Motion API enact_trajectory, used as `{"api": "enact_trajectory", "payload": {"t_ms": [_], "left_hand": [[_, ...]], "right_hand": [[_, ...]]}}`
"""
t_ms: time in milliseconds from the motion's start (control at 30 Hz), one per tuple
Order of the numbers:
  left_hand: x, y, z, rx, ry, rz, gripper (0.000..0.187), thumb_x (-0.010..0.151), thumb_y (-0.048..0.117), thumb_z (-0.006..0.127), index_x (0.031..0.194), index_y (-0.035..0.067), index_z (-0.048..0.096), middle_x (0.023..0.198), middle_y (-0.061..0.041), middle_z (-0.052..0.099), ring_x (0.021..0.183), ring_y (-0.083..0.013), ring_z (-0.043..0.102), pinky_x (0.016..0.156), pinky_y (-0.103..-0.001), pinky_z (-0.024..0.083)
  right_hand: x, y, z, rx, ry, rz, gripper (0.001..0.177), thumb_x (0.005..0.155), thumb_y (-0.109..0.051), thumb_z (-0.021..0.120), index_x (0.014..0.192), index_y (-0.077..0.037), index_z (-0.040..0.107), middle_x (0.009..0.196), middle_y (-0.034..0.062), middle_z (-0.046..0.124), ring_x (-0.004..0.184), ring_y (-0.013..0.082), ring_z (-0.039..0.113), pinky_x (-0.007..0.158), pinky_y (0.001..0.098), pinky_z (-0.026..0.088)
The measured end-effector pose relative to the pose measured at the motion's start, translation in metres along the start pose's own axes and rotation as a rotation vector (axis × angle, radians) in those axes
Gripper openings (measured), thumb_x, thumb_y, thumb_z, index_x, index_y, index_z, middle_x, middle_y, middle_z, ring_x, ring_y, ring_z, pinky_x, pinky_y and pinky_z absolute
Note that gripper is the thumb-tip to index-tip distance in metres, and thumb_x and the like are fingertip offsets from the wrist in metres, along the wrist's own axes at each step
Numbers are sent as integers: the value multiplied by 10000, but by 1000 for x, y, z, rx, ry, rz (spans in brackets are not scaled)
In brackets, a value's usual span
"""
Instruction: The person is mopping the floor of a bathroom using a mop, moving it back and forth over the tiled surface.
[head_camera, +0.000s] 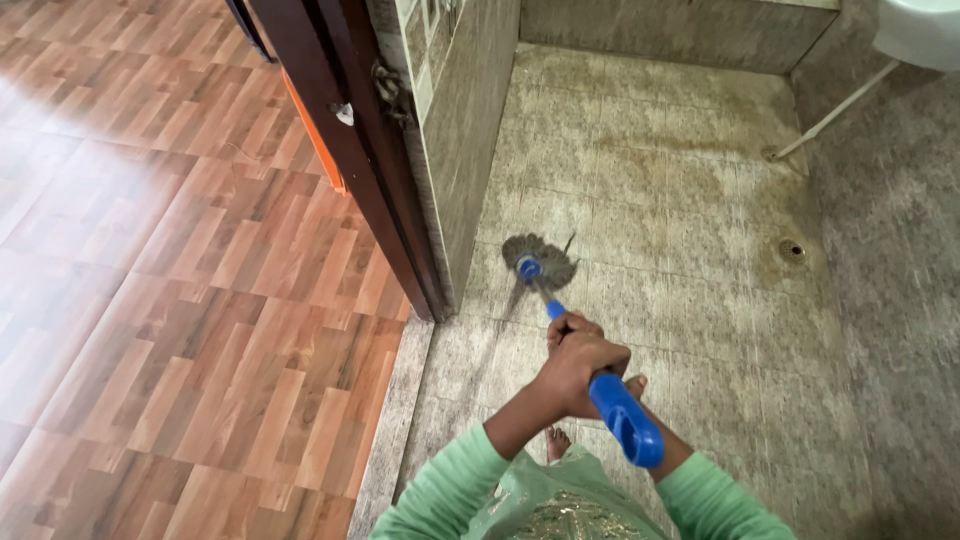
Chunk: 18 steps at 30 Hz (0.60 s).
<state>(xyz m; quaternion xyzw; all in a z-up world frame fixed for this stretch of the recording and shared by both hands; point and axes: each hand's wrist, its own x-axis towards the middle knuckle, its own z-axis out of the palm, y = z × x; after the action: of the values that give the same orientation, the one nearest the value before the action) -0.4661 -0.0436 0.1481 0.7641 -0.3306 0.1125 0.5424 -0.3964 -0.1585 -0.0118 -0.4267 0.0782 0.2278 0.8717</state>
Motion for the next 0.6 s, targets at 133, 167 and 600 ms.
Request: {"api": "enact_trajectory", "payload": {"t_ms": [133, 167, 600], "left_hand": [[-8, 12, -10, -54, 73, -38, 381, 845, 363, 748, 664, 111, 527, 598, -80, 539, 573, -282, 586, 625, -363, 437], [-9, 9, -14, -3, 116, 5, 358, 832, 348, 750, 662, 119, 533, 599, -67, 551, 586, -271, 596, 697, -405, 430], [-63, -37, -5, 41, 173, -10, 285, 762, 207, 788, 703, 82, 539, 686, -96, 582, 673, -323, 589, 648, -414, 459]], "right_hand": [[18, 19, -9, -90, 39, 38, 285, 911, -314, 537, 806, -52, 578, 738, 91, 546, 624, 196, 520, 568, 335, 469], [21, 22, -11, -111, 43, 46, 291, 917, -314, 533, 802, -50, 575, 744, 86, 541, 630, 189, 518, 573, 330, 466], [11, 15, 23, -696, -274, -244, 370, 983, -313, 481, 754, -32, 552, 815, 29, 493, 687, 110, 512, 616, 275, 441]]}}
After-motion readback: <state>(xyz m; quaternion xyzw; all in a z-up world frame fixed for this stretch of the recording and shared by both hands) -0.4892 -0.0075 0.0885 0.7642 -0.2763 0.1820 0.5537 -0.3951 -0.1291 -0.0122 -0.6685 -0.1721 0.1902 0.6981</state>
